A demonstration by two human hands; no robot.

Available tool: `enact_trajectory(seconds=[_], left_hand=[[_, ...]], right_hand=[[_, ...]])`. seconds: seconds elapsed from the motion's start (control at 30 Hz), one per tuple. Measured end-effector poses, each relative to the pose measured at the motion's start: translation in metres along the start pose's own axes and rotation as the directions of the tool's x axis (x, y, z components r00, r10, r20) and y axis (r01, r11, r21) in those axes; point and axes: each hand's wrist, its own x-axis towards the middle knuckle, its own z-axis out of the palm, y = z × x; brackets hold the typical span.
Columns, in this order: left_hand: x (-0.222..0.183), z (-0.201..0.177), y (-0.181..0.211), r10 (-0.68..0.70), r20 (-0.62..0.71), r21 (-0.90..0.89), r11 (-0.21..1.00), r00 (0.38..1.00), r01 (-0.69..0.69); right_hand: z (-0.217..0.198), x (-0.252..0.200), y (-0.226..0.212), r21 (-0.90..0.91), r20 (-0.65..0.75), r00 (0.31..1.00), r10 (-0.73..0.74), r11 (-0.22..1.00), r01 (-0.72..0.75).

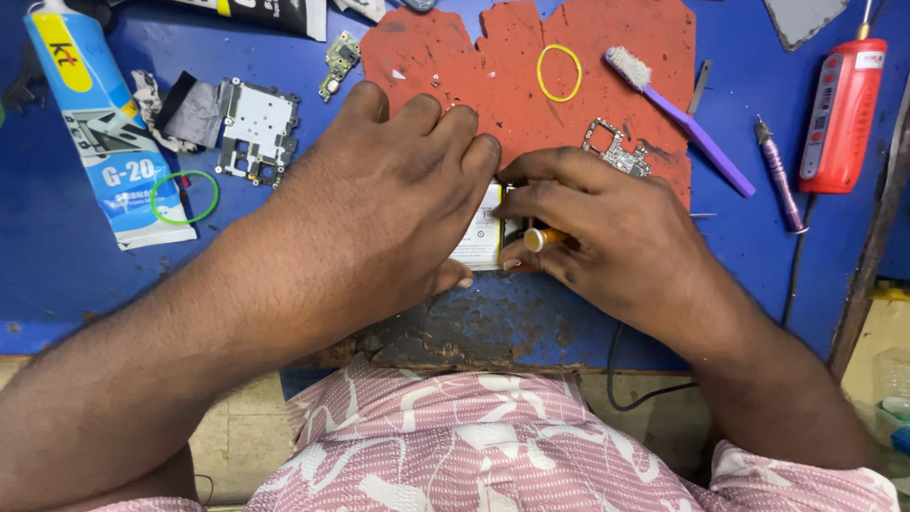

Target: The person reassembles a smartphone by connecting internal ribbon cables and placing the battery into the chassis. They use tweezers and a screwdriver to secure components and test the device by plugging in a charger and navigating the touchscreen. The person then places the back cover onto the phone and continues to adjust internal parts.

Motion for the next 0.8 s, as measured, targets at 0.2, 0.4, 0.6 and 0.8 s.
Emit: enact_trajectory(seconds=[0.2, 0.4, 0.6, 0.8], left_hand=[[0.000, 0.000, 0.001, -0.006, 0.008, -0.034, 0.999, 1.000, 0.007], [-0.001, -0.007, -0.007, 0.036, -0.006, -0.074, 0.997, 0.999, -0.036], [0.007, -0.004, -0.006, 0.009, -0.117, -0.282, 0.958, 0.993, -0.042], [0.013, -0.001, 0.001, 0.014, -0.069, -0.320, 0.947, 0.998, -0.035]], right_hand=[[-0.002, -0.003, -0.001, -0.089, 0.035, 0.998, 0.057, 0.995, -0.053], [-0.005, -0.007, -0.001, -0.138, 0.018, 0.984, -0.178, 0.974, 0.178], [-0.013, -0.014, -0.009, -0.245, 0.138, 0.960, -0.245, 0.930, 0.273], [-0.013, -0.020, -0.010, -0.278, 0.222, 0.954, -0.200, 0.925, 0.259]])
